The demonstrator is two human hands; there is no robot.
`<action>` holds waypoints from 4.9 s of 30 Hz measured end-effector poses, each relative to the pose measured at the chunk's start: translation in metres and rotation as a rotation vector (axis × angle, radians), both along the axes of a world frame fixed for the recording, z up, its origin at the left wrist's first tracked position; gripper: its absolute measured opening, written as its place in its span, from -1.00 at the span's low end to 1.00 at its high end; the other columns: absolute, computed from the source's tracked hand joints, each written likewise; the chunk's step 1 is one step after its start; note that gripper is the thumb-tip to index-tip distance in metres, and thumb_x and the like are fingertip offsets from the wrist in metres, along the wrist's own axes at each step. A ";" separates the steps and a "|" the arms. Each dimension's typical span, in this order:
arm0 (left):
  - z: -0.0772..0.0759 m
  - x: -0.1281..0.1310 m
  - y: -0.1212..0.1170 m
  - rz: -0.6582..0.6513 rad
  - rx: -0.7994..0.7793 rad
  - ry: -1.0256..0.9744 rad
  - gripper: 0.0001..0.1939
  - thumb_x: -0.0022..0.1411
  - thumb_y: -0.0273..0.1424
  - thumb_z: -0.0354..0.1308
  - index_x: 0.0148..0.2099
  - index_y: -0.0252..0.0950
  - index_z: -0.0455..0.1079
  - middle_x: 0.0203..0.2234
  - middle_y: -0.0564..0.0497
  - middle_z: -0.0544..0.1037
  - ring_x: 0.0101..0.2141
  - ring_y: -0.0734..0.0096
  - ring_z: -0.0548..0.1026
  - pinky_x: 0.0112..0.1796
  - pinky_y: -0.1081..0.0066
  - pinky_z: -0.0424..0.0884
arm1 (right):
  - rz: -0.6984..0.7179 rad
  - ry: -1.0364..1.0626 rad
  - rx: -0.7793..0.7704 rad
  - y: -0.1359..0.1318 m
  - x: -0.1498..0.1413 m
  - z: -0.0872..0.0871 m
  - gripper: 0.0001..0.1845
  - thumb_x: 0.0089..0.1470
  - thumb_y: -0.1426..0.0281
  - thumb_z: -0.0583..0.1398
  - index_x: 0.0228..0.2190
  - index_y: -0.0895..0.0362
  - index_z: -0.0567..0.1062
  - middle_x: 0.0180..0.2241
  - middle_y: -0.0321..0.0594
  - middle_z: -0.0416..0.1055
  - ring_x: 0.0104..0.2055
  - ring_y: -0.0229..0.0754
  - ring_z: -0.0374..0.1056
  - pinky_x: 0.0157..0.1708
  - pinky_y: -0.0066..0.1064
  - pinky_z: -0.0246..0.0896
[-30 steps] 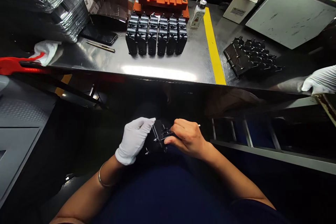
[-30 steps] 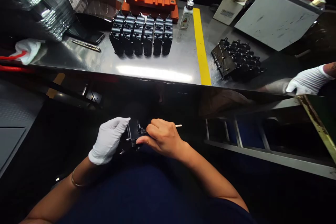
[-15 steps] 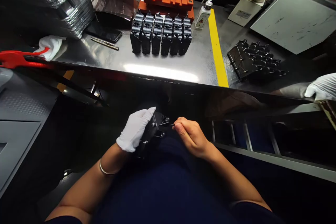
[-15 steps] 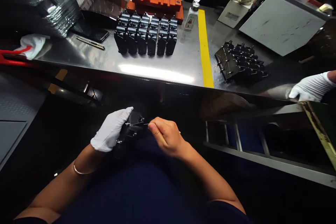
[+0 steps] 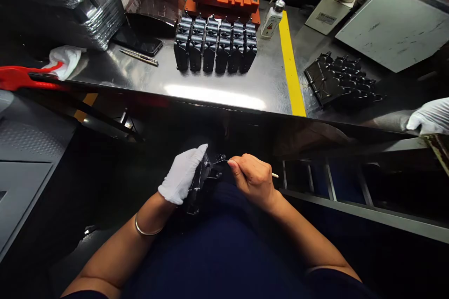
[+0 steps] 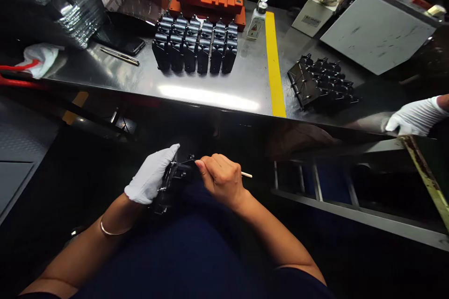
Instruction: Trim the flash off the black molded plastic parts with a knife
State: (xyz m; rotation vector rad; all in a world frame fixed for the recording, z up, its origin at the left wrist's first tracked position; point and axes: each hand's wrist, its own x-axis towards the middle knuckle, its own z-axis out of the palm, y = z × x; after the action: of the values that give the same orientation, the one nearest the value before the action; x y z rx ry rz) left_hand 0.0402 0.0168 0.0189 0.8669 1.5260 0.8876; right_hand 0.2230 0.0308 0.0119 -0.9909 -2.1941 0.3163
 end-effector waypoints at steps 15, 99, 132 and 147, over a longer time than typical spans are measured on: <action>0.010 0.007 -0.006 0.122 0.043 -0.007 -0.65 0.14 -0.11 0.09 -0.52 -0.26 0.35 -0.62 0.06 0.38 -0.59 0.48 0.28 -0.58 0.47 0.28 | 0.347 0.189 -0.363 0.004 0.007 0.013 -0.69 0.24 0.42 0.03 -0.51 0.19 0.42 -0.62 -0.30 0.29 -0.59 -0.37 0.17 -0.56 -0.52 0.10; -0.007 0.046 0.071 0.016 0.128 -0.245 -0.46 0.07 -0.21 0.21 0.08 -0.33 0.33 -0.13 -0.14 0.55 -0.23 0.28 0.52 -0.21 0.32 0.42 | -0.294 0.387 -0.829 0.071 0.043 -0.015 -0.55 -0.10 0.05 0.26 -0.28 0.11 0.38 -0.62 -0.40 0.28 -0.59 -0.30 0.17 -0.60 -0.46 0.08; -0.012 -0.005 0.060 -0.022 0.057 -0.249 -0.60 0.17 -0.21 0.12 0.02 -0.23 0.46 -0.34 0.02 0.59 -0.34 0.33 0.50 -0.32 0.47 0.40 | -0.071 -0.307 0.034 0.181 -0.005 0.005 -0.68 0.19 0.27 0.08 -0.55 0.11 0.41 -0.56 -0.26 0.37 -0.53 -0.28 0.26 -0.54 -0.46 0.01; -0.013 -0.006 0.059 0.020 0.035 -0.250 -0.52 0.11 -0.18 0.17 0.05 -0.26 0.44 -0.28 0.00 0.60 -0.25 0.26 0.52 -0.25 0.43 0.43 | 0.038 -0.213 -0.075 0.140 0.013 0.003 -0.74 0.18 0.29 0.11 -0.50 0.10 0.42 -0.53 -0.24 0.42 -0.51 -0.28 0.33 -0.50 -0.46 0.14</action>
State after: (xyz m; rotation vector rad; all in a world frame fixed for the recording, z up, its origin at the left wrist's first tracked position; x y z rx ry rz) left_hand 0.0346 0.0759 0.0060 0.7362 1.3076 1.0008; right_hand 0.2356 0.1709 0.0148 -1.0671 -2.4105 0.3247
